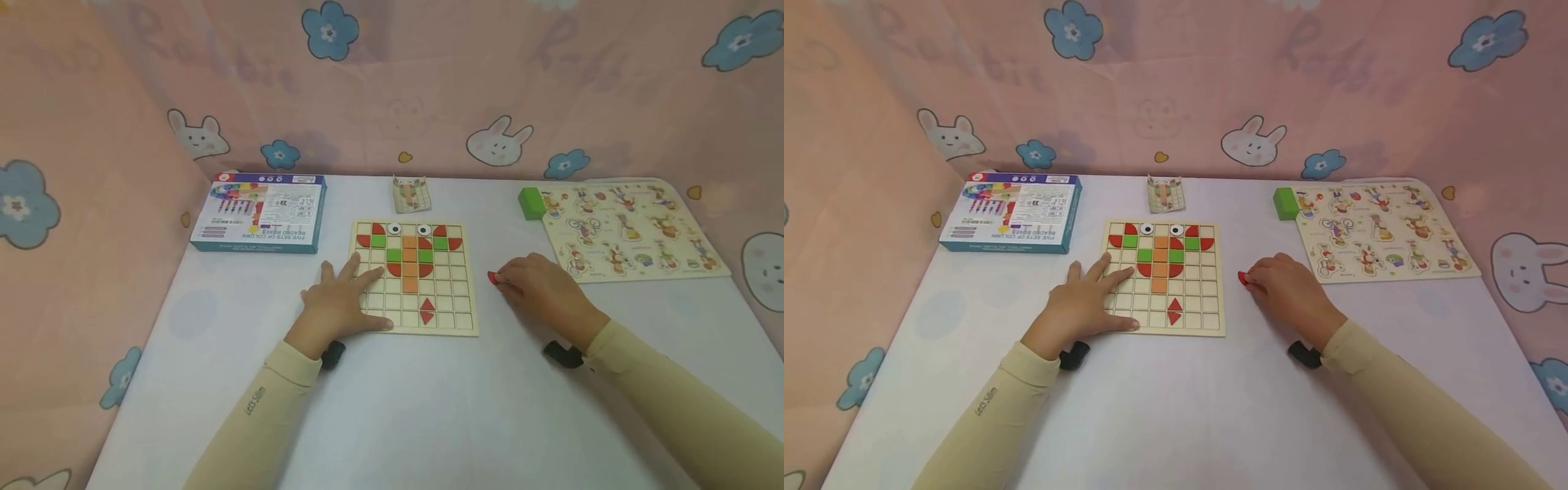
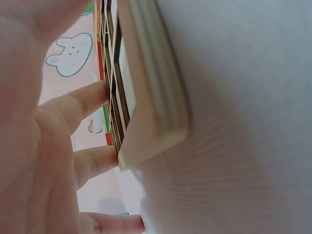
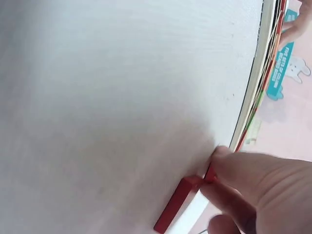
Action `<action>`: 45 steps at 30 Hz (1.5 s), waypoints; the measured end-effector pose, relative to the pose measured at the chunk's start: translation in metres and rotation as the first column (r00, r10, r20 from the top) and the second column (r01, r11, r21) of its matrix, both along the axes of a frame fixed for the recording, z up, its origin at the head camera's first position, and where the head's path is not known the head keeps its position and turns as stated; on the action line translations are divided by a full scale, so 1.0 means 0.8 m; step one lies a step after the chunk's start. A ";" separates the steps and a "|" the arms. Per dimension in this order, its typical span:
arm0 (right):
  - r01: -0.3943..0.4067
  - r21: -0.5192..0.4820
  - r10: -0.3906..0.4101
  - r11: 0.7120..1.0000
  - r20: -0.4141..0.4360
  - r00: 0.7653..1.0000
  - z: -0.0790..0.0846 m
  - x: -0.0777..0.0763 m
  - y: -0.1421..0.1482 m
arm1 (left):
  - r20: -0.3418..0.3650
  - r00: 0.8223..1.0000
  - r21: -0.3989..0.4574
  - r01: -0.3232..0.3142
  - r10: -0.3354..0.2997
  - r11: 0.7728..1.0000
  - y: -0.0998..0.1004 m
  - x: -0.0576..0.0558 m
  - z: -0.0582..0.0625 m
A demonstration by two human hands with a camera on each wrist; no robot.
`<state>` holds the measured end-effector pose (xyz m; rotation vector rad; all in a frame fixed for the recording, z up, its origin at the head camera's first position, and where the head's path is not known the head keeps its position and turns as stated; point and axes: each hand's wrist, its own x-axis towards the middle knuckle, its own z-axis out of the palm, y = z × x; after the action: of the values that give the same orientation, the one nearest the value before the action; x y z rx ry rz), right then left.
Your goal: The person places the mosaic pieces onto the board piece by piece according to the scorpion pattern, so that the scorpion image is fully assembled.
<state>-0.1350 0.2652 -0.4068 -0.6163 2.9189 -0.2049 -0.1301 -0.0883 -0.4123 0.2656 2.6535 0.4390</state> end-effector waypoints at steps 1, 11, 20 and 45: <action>0.002 0.006 -0.002 1.000 0.004 1.000 0.000 -0.001 -0.001 | -0.002 1.000 0.000 -0.001 0.001 1.000 0.000 0.000 0.000; 0.076 -0.033 -0.074 0.997 0.042 0.996 -0.003 -0.004 -0.011 | -0.008 1.000 0.004 -0.001 0.001 1.000 0.000 0.000 -0.002; -0.117 -0.027 0.115 0.993 -0.054 0.992 0.000 -0.009 -0.002 | -0.015 1.000 -0.002 -0.001 0.001 1.000 0.000 0.000 -0.002; -0.280 0.113 0.296 0.953 -0.163 0.941 0.014 -0.115 -0.190 | -0.014 1.000 -0.010 0.002 -0.002 1.000 -0.003 -0.001 -0.007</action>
<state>-0.2268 0.1136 -0.3953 -1.0871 2.9331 0.0166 -0.1312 -0.0905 -0.4178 0.2693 2.6685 0.4241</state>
